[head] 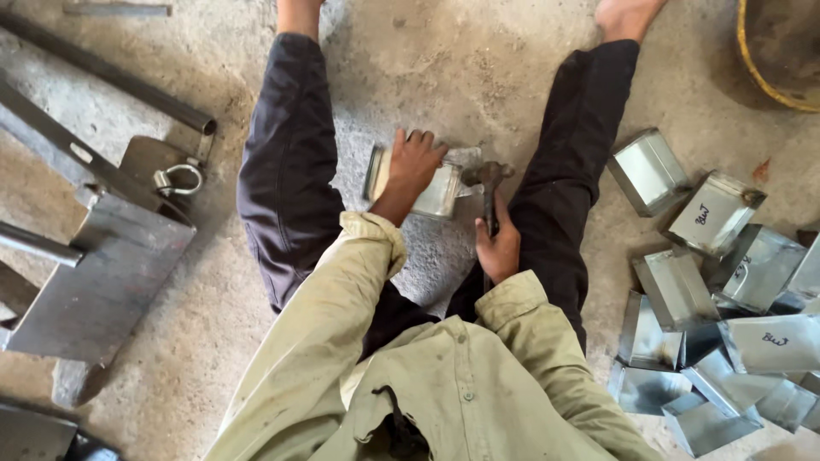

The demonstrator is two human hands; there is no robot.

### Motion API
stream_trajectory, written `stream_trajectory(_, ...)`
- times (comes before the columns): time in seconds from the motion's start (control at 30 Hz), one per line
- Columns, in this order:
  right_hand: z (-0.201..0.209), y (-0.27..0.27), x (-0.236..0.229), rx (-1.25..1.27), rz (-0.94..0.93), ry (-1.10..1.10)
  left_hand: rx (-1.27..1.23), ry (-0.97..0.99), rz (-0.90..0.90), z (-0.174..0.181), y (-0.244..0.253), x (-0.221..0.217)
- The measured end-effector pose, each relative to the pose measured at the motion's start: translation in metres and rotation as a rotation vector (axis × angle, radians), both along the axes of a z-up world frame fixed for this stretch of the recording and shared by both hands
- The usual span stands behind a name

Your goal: The person sits on the floor and repeatedly hammers small rectangular metal boxes placed on a wooden block. They use a hammer in their right hand to strike the boxes, occasionally repositioning them with their left hand. Finished boxes are moved aside, and new ones are brought into the workspace.

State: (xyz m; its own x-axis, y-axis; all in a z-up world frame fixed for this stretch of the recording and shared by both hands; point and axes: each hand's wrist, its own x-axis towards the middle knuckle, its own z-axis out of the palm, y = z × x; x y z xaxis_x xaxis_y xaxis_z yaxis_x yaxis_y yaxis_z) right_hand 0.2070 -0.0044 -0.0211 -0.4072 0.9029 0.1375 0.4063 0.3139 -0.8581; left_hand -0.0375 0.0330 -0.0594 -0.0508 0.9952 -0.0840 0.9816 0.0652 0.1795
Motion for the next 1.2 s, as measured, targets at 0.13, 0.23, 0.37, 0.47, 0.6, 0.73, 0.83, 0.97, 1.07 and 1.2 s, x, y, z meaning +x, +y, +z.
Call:
stream_trajectory(0.13,0.031,-0.005,-0.007,-0.047,-0.067,-0.068,0.115,-0.106,-0.006,-0.007,-0.014,-0.004)
stream_trajectory(0.23,0.047,-0.004,-0.011,0.026,-0.052,-0.112,0.088,-0.148,0.021,-0.016,-0.022,-0.005)
stream_trajectory(0.37,0.054,0.007,-0.018,0.191,0.092,-0.09,0.108,-0.141,0.021,-0.018,-0.017,-0.003)
stream_trajectory(0.47,0.046,0.013,-0.023,0.056,0.036,-0.151,0.056,-0.151,0.023,-0.008,-0.016,-0.003)
stream_trajectory(0.6,0.032,0.005,-0.009,-0.018,-0.015,-0.161,0.119,-0.134,0.045,0.019,-0.033,0.005)
stream_trajectory(0.73,0.035,0.007,-0.002,0.074,-0.025,-0.084,0.325,0.021,0.04,0.054,-0.032,0.025)
stream_trajectory(0.83,0.062,-0.001,0.001,0.017,-0.016,0.171,0.376,0.072,0.095,0.068,-0.033,0.039)
stream_trajectory(0.97,0.118,-0.007,0.004,-0.296,-0.28,0.261,0.246,-0.025,0.145,0.066,-0.024,0.039)
stream_trajectory(1.07,0.148,-0.003,-0.003,-0.019,-0.24,0.149,0.269,-0.02,0.157,0.059,-0.02,0.039)
stream_trajectory(1.2,0.151,0.02,-0.024,0.356,0.02,-0.067,0.255,-0.008,0.144,0.054,-0.019,0.04)
